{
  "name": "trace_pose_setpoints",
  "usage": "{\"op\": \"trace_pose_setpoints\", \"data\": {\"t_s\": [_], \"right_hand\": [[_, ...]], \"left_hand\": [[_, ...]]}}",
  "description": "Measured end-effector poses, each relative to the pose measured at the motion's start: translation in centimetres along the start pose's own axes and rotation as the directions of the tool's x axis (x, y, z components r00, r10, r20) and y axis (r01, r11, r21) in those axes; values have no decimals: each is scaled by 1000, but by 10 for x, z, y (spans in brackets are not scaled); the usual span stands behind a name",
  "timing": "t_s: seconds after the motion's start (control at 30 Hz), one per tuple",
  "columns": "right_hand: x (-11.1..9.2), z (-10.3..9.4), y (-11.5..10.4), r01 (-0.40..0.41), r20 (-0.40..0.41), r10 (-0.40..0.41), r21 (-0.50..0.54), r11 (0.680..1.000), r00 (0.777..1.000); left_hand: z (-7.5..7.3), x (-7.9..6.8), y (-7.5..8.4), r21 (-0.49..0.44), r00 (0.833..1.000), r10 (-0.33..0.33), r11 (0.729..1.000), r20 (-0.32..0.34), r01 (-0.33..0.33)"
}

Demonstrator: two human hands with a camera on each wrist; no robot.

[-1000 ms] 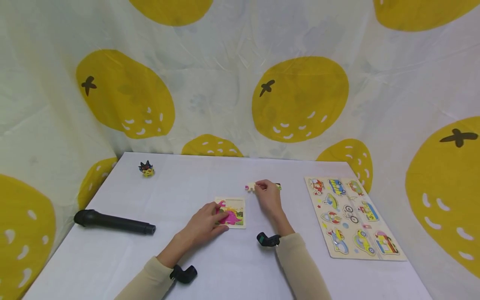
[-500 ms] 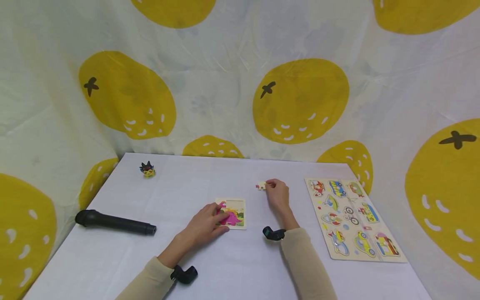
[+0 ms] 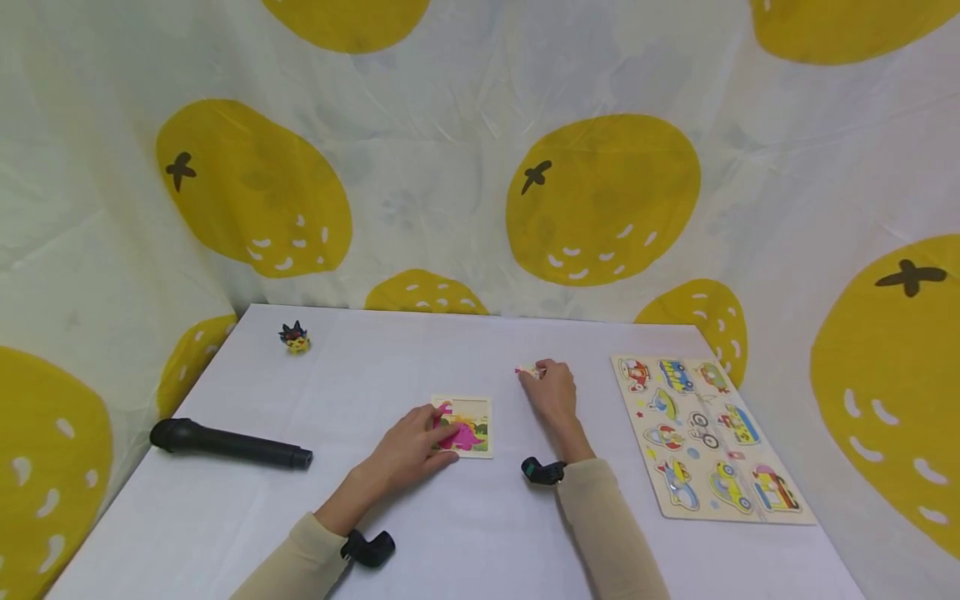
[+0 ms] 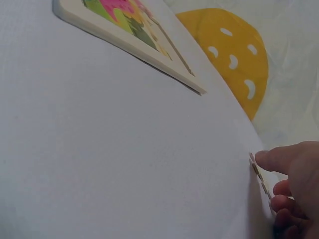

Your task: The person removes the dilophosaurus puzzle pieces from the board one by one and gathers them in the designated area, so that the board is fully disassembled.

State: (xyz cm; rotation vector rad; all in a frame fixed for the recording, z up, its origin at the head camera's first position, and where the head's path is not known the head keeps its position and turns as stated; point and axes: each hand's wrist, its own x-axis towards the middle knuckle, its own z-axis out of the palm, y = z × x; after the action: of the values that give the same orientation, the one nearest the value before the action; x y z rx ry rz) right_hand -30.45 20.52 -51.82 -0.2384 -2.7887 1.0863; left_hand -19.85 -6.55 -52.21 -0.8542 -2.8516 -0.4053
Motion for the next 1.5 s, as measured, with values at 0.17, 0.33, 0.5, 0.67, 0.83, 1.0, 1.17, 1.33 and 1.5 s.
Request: {"op": "trace_pose_setpoints", "data": {"t_s": [0.17, 0.33, 0.5, 0.67, 0.83, 1.0, 1.17, 1.33, 1.5], "right_hand": [[-3, 5, -1, -5, -7, 5, -77, 997, 1000], [-2, 6, -3, -12, -18, 11, -84, 996, 1000], [-1, 5, -6, -32, 2, 32, -78, 996, 999], [-1, 3, -7, -37, 14, 38, -55, 998, 999], [-3, 2, -8, -11, -11, 11, -7, 1000, 1000], [-8, 2, -16, 9, -9, -9, 40, 999, 1000], [-17, 4, -30, 41, 2, -41, 55, 998, 999], [-30, 8, -46, 79, 32, -82, 67, 995, 996], [-43, 16, -57, 141, 58, -144, 62, 988, 988]], "left_hand": [[1, 0, 0, -2, 1000, -2, 1000, 5, 2], [0, -1, 1, -16, 1000, -11, 1000, 8, 12], [-1, -2, 1, -29, 1000, -18, 999, 8, 18], [-2, -3, 1, -34, 999, -28, 999, 24, 29], [-5, -8, 1, -62, 999, -23, 998, 28, 25], [-6, -13, 0, -71, 1000, -19, 997, 6, 19], [-6, -16, -1, -100, 999, -39, 994, 15, 41], [-6, -19, -2, -110, 999, -43, 993, 11, 44], [-6, -21, -3, -104, 1000, -31, 994, -2, 31]]}}
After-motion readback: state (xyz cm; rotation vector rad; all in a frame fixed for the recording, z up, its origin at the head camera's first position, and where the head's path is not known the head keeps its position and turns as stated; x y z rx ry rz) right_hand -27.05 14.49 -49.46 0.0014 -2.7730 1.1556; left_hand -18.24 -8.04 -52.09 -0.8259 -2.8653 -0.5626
